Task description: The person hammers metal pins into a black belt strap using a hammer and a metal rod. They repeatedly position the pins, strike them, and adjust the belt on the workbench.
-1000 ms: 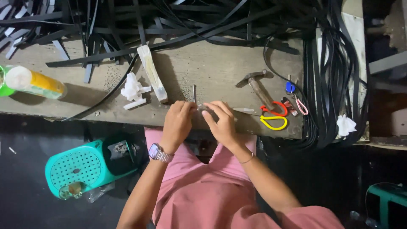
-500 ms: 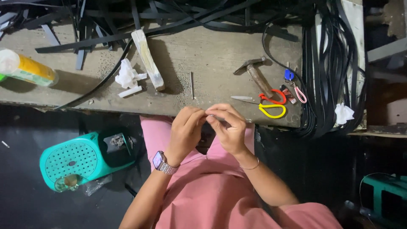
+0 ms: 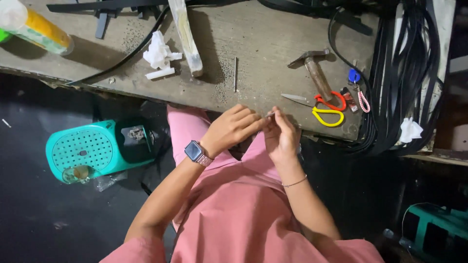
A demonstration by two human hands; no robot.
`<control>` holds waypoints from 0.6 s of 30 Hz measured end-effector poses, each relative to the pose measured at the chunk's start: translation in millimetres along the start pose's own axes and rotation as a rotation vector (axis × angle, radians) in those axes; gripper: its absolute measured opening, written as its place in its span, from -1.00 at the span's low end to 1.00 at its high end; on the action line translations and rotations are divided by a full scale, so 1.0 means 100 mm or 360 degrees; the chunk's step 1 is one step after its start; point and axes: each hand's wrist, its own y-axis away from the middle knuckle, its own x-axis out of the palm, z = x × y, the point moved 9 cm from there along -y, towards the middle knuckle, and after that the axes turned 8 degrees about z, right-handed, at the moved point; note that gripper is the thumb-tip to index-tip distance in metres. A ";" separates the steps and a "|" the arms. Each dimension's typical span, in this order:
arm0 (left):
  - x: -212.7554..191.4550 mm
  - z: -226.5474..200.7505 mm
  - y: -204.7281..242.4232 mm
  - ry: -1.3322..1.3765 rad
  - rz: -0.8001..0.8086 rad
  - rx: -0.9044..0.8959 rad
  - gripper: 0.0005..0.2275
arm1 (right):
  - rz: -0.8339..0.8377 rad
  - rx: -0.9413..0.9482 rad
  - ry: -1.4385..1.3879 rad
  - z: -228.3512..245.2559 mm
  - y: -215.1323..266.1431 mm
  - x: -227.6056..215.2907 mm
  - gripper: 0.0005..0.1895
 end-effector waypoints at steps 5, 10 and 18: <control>-0.07 -0.10 -0.12 0.0529 -0.0108 0.0028 -0.75 | -0.0108 0.0351 -0.0599 -0.47 0.16 -0.14 -0.84; 0.08 0.03 -0.03 0.0755 -0.0115 -0.0179 -0.88 | -0.0018 0.0451 -0.0614 -0.69 0.19 -0.30 -0.88; 0.13 0.10 0.18 0.0876 -0.0212 -0.0405 -0.95 | -0.0032 0.0658 -0.0595 -0.90 0.40 -0.33 -0.86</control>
